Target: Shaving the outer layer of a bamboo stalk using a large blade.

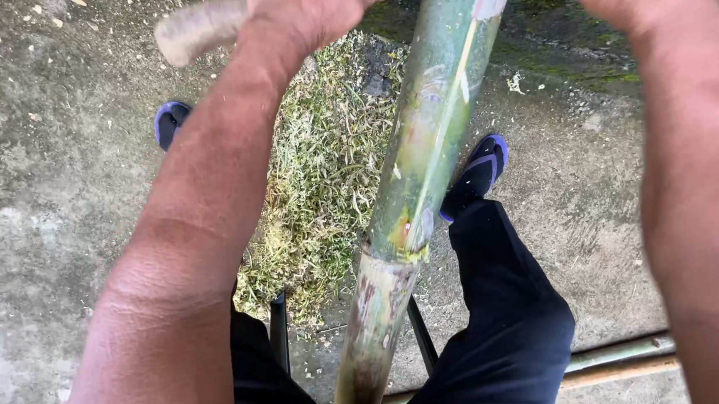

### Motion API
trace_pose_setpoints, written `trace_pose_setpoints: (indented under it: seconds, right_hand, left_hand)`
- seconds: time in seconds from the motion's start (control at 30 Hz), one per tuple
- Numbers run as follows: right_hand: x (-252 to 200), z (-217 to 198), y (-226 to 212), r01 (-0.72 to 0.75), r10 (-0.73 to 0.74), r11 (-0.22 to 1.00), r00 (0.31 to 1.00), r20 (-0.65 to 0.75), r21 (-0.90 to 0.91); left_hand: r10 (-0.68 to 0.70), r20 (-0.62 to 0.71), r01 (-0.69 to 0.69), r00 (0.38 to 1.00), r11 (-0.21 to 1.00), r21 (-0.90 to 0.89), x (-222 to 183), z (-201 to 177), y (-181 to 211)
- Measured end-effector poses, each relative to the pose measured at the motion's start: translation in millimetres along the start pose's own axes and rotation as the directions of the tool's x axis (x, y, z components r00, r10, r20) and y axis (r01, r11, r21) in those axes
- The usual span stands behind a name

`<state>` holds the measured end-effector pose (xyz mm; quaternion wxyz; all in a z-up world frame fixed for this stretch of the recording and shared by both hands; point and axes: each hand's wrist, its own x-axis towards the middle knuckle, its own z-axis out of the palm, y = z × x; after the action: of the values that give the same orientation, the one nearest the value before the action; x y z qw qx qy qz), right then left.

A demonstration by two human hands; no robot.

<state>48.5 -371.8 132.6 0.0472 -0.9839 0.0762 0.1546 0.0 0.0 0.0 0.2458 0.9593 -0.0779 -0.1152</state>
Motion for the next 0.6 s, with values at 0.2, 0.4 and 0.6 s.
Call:
trace_pose_setpoints:
  seconds: [0.2,0.4,0.6]
  right_hand:
    - [-53,39,28,0.389,-0.414,0.91,0.863,-0.29,-0.142]
    - [-135,83,32,0.284,-0.353,0.908,0.915,-0.196,-0.307]
    - [-235,124,42,0.371,-0.44,0.88,0.872,-0.214,-0.296]
  left_hand:
    - [0.042,-0.012,-0.041,0.999,0.995,0.094,-12,24,75]
    - [-0.064,0.239,0.04,0.969,0.994,0.105,-102,38,74]
    - [-0.029,0.3,0.006,0.953,0.997,0.075,-201,68,67]
